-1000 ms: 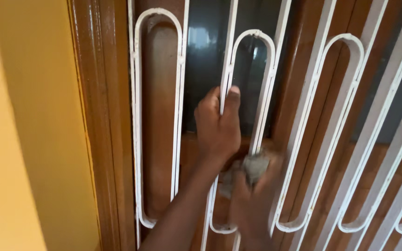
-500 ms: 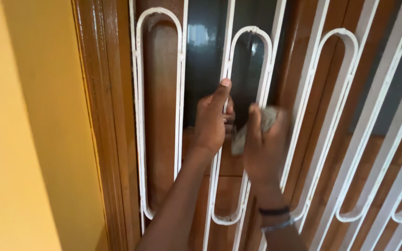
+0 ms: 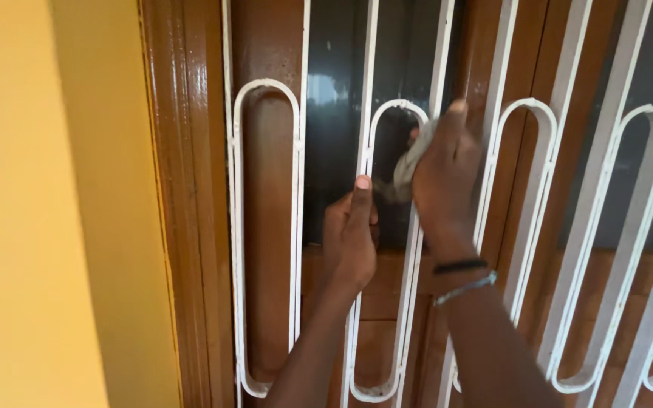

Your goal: The person wipes the white vertical bars of a security grill on a wooden door using a cloth.

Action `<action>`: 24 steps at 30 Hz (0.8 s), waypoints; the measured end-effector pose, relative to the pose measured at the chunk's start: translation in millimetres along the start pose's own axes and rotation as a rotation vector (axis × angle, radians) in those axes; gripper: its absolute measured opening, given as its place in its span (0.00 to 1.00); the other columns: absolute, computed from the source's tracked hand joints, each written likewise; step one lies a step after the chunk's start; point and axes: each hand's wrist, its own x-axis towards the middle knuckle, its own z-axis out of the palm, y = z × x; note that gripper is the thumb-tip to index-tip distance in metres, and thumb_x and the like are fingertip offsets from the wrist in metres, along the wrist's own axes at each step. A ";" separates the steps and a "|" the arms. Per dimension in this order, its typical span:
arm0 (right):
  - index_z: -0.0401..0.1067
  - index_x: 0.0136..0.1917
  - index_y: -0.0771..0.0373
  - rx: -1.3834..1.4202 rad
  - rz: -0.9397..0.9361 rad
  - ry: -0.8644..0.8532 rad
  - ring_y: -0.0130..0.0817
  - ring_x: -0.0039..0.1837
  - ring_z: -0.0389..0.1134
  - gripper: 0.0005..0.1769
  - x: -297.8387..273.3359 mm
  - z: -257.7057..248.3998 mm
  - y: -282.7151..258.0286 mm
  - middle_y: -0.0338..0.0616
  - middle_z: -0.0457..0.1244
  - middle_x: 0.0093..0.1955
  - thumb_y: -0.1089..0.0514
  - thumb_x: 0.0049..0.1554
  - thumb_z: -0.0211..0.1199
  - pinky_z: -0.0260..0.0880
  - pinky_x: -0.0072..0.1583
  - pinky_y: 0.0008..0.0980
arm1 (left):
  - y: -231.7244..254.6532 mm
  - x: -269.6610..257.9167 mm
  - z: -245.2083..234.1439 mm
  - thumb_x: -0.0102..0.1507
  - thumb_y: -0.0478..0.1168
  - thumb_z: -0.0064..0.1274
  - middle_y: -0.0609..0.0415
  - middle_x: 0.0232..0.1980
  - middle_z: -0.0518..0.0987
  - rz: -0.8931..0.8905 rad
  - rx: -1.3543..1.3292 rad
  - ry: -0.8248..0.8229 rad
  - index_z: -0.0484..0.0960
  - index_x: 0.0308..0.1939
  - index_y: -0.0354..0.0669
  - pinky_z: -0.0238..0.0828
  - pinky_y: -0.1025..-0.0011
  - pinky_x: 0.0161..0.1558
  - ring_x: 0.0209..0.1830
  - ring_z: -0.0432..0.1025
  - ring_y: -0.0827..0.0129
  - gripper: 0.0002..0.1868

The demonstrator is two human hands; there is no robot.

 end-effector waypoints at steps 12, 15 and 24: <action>0.72 0.38 0.62 -0.061 0.364 -0.003 0.29 0.28 0.63 0.30 -80.2 -23.9 16.9 0.39 0.61 0.27 0.40 0.68 0.40 0.65 0.33 0.31 | -1.0 -4.2 5.7 0.72 0.65 0.35 0.64 0.20 0.59 0.173 0.043 0.054 0.61 0.21 0.46 0.51 0.72 0.23 0.20 0.55 0.80 0.33; 0.70 0.42 0.59 0.035 0.223 0.008 0.26 0.34 0.67 0.28 -2.4 -4.3 -0.7 0.38 0.64 0.32 0.36 0.67 0.43 0.70 0.37 0.30 | 4.4 -6.5 5.5 0.72 0.65 0.34 0.64 0.20 0.57 0.114 0.040 0.035 0.60 0.22 0.46 0.48 0.71 0.22 0.20 0.53 0.79 0.33; 0.70 0.45 0.61 0.010 0.046 -0.073 0.24 0.36 0.65 0.28 -18.8 -8.7 2.0 0.39 0.63 0.34 0.35 0.67 0.48 0.67 0.39 0.29 | -0.7 1.5 3.1 0.70 0.68 0.35 0.62 0.20 0.59 0.140 0.127 0.076 0.64 0.22 0.44 0.51 0.71 0.24 0.20 0.56 0.79 0.35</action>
